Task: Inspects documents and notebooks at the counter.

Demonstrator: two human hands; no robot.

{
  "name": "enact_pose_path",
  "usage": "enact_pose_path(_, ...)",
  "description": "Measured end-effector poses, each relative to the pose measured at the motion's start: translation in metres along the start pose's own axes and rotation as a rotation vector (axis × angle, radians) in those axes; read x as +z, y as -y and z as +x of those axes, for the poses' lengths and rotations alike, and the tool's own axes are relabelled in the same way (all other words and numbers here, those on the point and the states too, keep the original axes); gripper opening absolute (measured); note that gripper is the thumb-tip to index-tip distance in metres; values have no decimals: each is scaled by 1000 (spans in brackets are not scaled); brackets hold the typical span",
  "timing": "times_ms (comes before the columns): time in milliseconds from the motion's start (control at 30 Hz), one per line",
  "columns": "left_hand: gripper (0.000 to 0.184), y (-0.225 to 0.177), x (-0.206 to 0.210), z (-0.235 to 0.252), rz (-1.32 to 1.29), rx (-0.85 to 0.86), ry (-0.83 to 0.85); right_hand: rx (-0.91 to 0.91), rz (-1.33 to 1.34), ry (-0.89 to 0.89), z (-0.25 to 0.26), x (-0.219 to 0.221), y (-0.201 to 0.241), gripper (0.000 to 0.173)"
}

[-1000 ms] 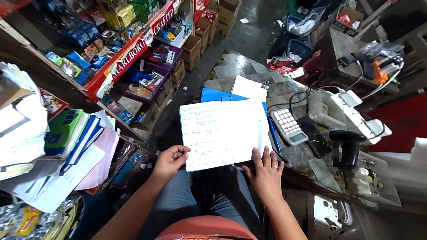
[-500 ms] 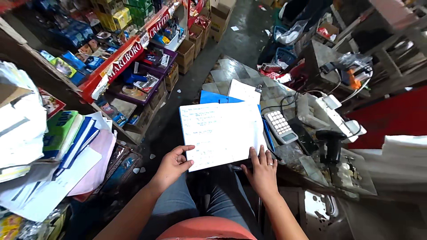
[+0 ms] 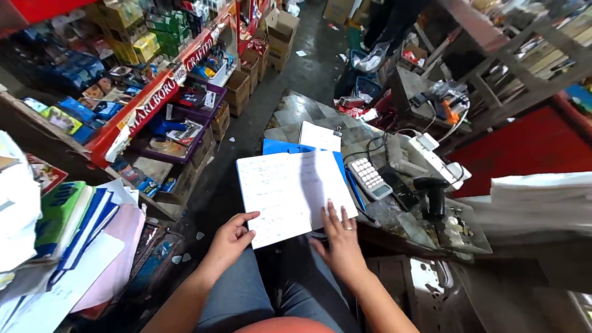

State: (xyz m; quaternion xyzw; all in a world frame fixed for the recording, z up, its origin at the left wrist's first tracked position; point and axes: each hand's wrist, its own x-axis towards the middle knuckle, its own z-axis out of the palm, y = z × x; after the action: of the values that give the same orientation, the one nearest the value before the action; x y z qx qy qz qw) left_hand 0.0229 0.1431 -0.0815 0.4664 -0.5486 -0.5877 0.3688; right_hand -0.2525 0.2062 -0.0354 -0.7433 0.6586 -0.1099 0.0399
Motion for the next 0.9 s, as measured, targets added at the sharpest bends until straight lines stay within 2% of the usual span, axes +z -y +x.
enact_pose_path(67, 36, 1, 1, 1, -66, -54, -24, -220, 93, 64, -4, 1, 25, 63)
enact_pose_path(167, 50, 1, 1, 7, -110, -156, -117, -502, 283, 253, -4, 7, 47, 46)
enact_pose_path(233, 41, 1, 1, 11, -72, -165, -157, -580, 426, 216, -1, 17, 42, 34)
enact_pose_path(300, 18, 1, 3, 16, -62, -151, -204, -497, 471, 21, 4, 21, 26, 29)
enact_pose_path(367, 9, 2, 4, 21, -60, -160, -226, -274, 384, -181, 9, 17, 6, 30)
enact_pose_path(400, 9, 3, 4, 24, -56, -157, -236, -133, 293, -240, 11, 14, -4, 37)
enact_pose_path(467, 10, 8, 4, 30, -58, -126, -252, 127, 102, -177, 11, 5, -24, 62)
enact_pose_path(533, 13, 13, 5, 32, -65, -92, -259, 270, -30, -52, 4, 3, -40, 79)
enact_pose_path(600, 14, 15, 5, 34, -71, -67, -270, 298, -79, -8, -4, 6, -46, 78)
enact_pose_path(733, 19, 14, 6, 35, -83, -28, -278, 255, -96, -54, -11, 12, -48, 74)
enact_pose_path(833, 12, 12, 12, 37, -31, 33, -298, 241, -88, -67, -11, 14, -50, 73)
enact_pose_path(900, 15, 11, 17, 37, 14, 51, -331, 234, -88, -70, -13, 16, -51, 72)
